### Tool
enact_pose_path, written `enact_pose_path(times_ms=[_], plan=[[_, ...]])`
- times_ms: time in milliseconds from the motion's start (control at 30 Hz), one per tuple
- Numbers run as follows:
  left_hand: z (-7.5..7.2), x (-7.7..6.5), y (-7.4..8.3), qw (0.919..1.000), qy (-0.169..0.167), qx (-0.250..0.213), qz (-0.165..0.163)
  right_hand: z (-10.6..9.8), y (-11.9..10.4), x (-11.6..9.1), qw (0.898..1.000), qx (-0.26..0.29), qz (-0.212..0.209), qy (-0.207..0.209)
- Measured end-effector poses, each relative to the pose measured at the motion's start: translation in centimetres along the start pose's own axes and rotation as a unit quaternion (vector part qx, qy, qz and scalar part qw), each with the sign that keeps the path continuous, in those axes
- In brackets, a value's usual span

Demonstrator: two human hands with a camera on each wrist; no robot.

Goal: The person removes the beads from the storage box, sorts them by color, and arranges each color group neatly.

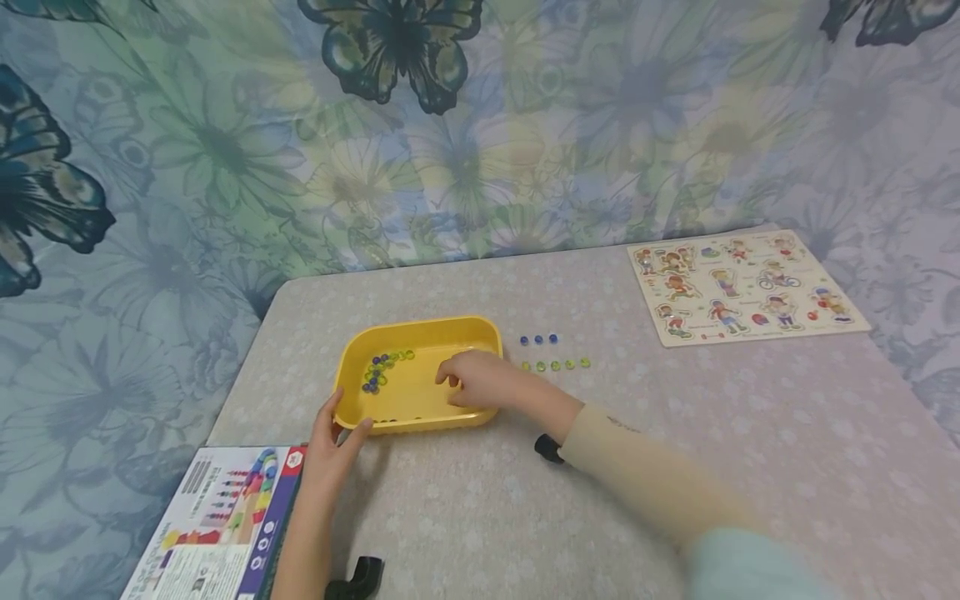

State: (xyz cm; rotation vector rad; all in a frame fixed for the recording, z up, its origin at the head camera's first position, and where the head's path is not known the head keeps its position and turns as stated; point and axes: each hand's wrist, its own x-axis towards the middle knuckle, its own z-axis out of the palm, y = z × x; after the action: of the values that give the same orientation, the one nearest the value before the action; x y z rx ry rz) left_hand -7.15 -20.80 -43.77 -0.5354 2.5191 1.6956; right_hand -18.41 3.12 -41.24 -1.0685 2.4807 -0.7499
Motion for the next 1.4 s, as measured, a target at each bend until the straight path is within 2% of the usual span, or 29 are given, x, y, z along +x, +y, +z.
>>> enact_pose_path(times_ms=[233, 533, 833, 1133, 1400], plan=[[0.1, 0.1, -0.1, 1.0, 0.002, 0.002, 0.0, 1.9, -0.9, 2.3, 0.998, 0.035, -0.022, -0.049], [0.1, 0.0, 0.0, 1.0, 0.002, 0.005, -0.006, 3.6, -1.2, 4.5, 0.995, 0.064, -0.056, -0.059], [0.0, 0.0, 0.0, 1.0, 0.001, 0.002, 0.0, 3.7, -1.7, 5.0, 0.994, 0.07, -0.041, -0.074], [0.2, 0.0, -0.1, 1.0, -0.001, 0.003, -0.005, 3.4, -2.1, 4.6, 0.995, 0.047, -0.011, -0.092], [0.0, 0.0, 0.0, 1.0, 0.004, 0.0, -0.004, 2.8, -2.0, 4.2, 0.997, -0.034, -0.02, -0.069]])
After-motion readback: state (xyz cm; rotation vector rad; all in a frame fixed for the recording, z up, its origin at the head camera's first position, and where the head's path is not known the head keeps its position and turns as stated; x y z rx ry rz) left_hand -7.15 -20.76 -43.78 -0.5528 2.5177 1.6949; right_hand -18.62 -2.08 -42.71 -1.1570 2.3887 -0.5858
